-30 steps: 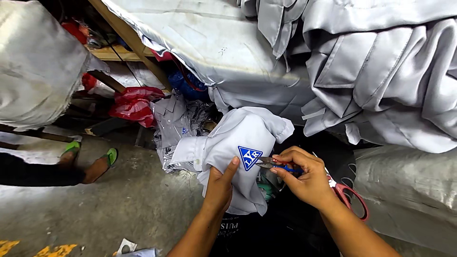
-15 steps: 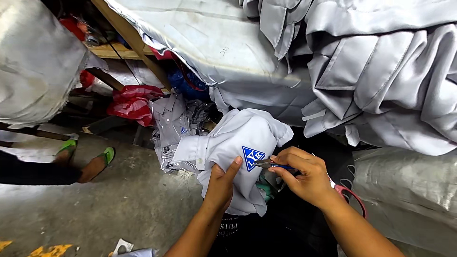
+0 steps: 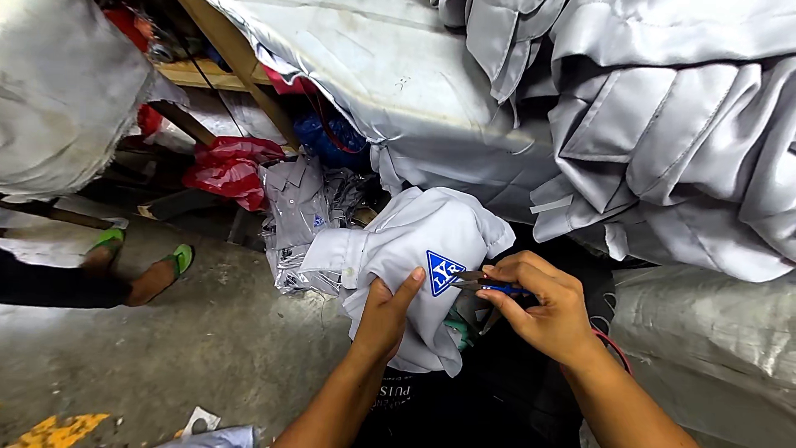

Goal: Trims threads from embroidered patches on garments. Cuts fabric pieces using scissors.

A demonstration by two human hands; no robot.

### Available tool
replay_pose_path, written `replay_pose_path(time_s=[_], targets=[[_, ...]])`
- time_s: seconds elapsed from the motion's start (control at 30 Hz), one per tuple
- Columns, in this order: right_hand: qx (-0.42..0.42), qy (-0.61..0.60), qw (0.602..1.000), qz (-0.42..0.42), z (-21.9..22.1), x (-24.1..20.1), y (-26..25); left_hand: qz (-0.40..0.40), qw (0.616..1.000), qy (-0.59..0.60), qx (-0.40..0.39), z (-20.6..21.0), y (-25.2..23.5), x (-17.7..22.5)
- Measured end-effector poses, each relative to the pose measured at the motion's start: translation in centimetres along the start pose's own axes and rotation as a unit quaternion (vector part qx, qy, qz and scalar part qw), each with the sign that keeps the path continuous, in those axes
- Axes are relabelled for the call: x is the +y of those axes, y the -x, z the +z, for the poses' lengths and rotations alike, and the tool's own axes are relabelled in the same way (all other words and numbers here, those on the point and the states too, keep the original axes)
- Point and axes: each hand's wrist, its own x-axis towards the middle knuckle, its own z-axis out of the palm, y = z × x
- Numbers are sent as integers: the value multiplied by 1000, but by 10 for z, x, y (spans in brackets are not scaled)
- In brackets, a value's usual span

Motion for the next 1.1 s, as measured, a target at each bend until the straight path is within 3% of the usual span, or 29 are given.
replay_pose_path(time_s=[1.1], targets=[[-4,66,997,-29,-1,-4,1,-2,1000,-28,-4,2,1,2]])
